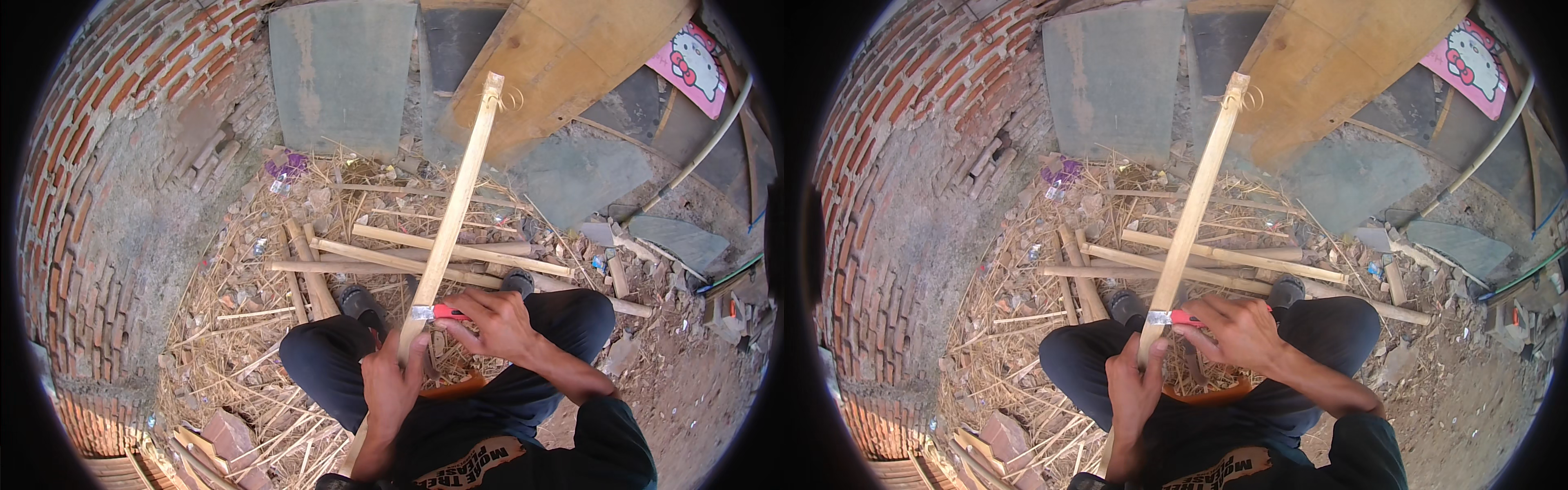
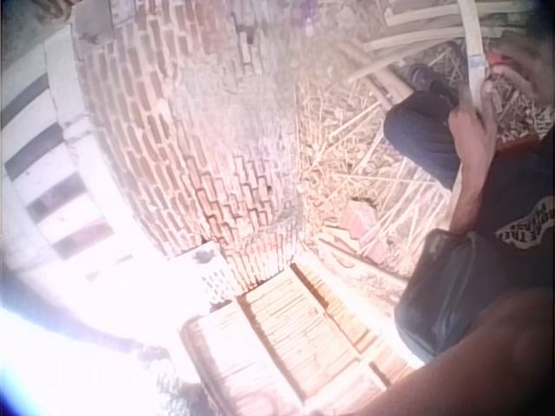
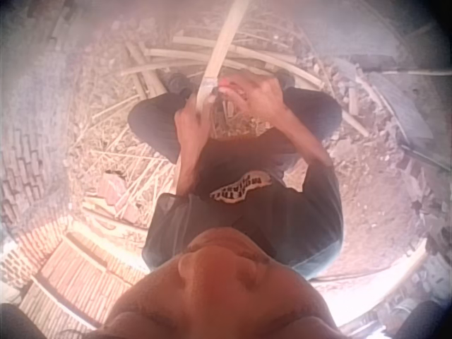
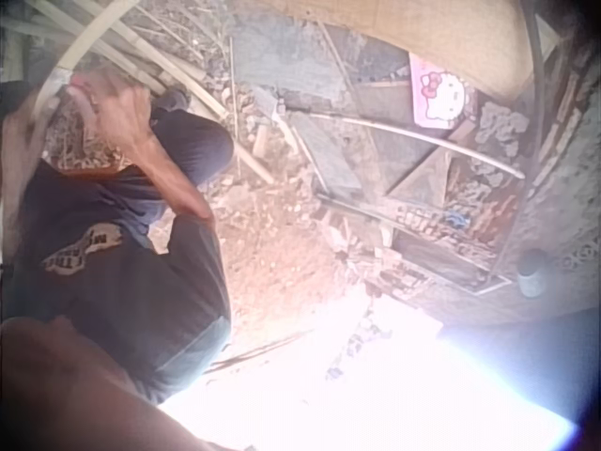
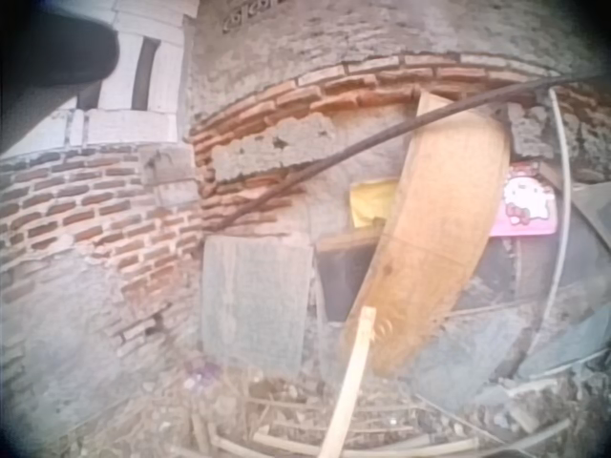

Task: The person sits on the ground and uses a red utility knife to shave thin strips from a long wooden stick. They hold the stick with their left hand and scrape the blade along its length with their right hand, creating wood shavings. The person occasionally switches to a larger curved blade to continue shaving the wood.

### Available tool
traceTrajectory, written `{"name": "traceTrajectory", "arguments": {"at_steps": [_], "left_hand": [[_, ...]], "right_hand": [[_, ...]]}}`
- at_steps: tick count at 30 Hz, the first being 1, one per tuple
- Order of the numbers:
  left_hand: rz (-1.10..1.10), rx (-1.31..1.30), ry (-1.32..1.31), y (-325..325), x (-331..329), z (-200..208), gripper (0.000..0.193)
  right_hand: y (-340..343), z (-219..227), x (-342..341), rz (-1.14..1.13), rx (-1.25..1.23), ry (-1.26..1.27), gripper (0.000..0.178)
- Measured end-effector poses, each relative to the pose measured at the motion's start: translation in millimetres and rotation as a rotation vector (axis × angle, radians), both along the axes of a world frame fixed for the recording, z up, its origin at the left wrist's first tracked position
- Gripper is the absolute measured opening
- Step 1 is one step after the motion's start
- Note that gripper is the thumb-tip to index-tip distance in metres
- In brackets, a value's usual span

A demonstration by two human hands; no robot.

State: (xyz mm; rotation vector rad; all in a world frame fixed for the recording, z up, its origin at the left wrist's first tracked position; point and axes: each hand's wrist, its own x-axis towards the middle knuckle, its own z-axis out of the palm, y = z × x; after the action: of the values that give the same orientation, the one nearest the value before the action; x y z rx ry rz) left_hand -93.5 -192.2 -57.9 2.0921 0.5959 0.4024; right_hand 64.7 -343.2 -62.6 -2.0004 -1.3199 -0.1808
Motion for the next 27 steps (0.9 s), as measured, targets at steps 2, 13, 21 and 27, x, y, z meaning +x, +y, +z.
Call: {"name": "traceTrajectory", "arguments": {"at_steps": [2, 13, 21, 27], "left_hand": [[0.000, 0.006, 0.012, 0, -2, 2, 0.032], [-0.009, -0.033, 0.065, -1, -12, 5, 0.037], [-0.017, -0.068, 0.027, -5, -18, 10, 0.036], [-0.004, -0.098, 0.048, -5, -21, 14, 0.035]], "right_hand": [[0, 3, 1, -0.005, -0.007, -0.007, 0.027], [-6, 13, 21, -0.057, 0.004, -0.060, 0.027], [-14, 21, 40, -0.073, 0.026, -0.070, 0.030], [-14, 29, 46, -0.063, 0.009, -0.072, 0.028]]}}
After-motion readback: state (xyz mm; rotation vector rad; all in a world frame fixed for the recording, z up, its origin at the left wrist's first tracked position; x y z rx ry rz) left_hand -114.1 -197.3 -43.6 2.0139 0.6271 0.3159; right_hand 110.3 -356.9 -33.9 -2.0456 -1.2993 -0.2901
